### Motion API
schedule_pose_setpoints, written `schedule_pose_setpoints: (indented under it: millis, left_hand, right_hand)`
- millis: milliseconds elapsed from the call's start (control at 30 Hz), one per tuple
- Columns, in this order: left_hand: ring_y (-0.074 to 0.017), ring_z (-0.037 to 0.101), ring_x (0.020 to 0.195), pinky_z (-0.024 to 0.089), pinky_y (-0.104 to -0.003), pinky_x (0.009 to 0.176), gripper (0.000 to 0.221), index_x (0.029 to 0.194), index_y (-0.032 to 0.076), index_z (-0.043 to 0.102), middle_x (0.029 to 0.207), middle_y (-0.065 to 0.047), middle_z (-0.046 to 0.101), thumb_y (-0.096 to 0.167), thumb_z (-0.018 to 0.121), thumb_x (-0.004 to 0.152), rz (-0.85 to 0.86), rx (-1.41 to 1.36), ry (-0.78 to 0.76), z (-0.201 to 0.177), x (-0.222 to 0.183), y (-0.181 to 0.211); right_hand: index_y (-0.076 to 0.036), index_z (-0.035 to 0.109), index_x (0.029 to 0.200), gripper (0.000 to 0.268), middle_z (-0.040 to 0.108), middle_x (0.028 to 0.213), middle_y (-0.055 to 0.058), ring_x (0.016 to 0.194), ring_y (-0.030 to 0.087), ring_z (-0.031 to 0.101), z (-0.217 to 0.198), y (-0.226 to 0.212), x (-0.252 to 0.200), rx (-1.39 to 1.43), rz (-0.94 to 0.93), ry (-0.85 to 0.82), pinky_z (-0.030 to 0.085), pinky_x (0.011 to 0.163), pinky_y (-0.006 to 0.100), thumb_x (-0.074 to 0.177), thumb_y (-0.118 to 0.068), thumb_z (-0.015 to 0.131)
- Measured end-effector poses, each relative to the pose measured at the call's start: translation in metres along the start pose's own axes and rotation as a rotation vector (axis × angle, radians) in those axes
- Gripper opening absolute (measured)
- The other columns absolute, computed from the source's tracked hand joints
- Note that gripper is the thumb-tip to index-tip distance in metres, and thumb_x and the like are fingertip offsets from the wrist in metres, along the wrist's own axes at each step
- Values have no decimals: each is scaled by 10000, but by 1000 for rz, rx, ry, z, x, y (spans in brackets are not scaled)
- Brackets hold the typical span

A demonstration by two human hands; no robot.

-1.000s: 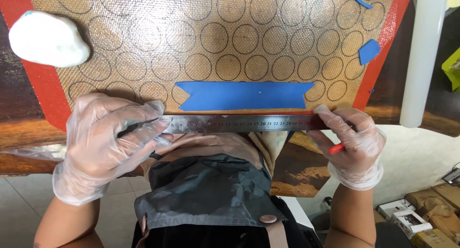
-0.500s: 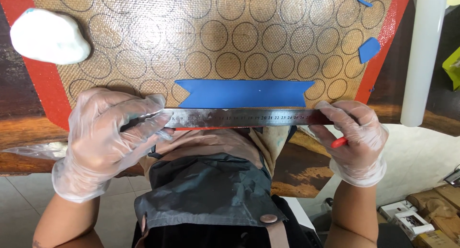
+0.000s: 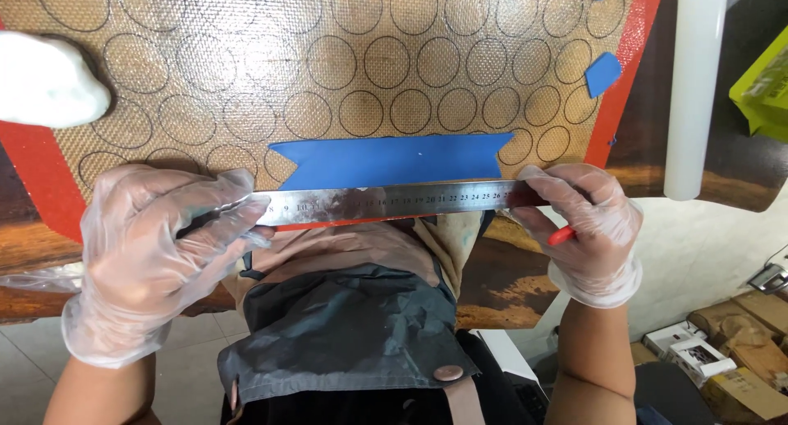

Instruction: Measuring and cutting a strip of blue fondant into a banner shape using a ruler and a craft knife.

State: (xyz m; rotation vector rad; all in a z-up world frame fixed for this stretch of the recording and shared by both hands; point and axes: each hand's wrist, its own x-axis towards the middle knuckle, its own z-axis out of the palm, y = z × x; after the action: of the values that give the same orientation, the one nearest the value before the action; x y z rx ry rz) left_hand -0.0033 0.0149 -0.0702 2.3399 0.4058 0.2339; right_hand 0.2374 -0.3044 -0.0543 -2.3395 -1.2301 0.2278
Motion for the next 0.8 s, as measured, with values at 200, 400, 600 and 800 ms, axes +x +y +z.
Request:
schedule_pose_setpoints:
  millis: [200, 400, 600, 800]
  left_hand:
    - [-305, 571, 1020, 482, -406, 929, 402, 1111, -52, 764, 1077, -150, 630, 80, 960, 786, -8, 19, -8, 0, -1, 0]
    - [-290, 583, 1020, 465, -402, 942, 404, 1098, -53, 773, 1074, -141, 680, 110, 950, 773, 18, 4, -14, -1, 0, 1]
    - [-313, 571, 1076, 486, -417, 973, 433, 1072, -30, 756, 1081, -129, 657, 155, 972, 745, 32, 27, -1, 3, -4, -7]
    - [-279, 569, 1069, 454, -405, 1004, 311, 1075, 30, 797, 1130, -76, 719, 138, 888, 798, 101, -5, -18, -1, 3, -3]
  right_hand:
    - [59, 744, 1084, 420, 663, 1058, 164, 850, 268, 656, -2, -1, 2, -6, 12, -18, 533, 735, 363, 720, 78, 953]
    - [44, 745, 1100, 450, 659, 1076, 153, 894, 257, 649, -6, -1, 2, 37, 71, -54, 530, 782, 355, 698, 53, 947]
    - [57, 747, 1105, 442, 637, 1084, 152, 881, 236, 632, -7, -1, 3, 68, 92, -75, 524, 790, 344, 711, 56, 948]
    - [73, 738, 1117, 439, 635, 1110, 178, 920, 268, 649, -4, 4, -2, 59, 91, -61, 538, 816, 362, 732, 73, 949]
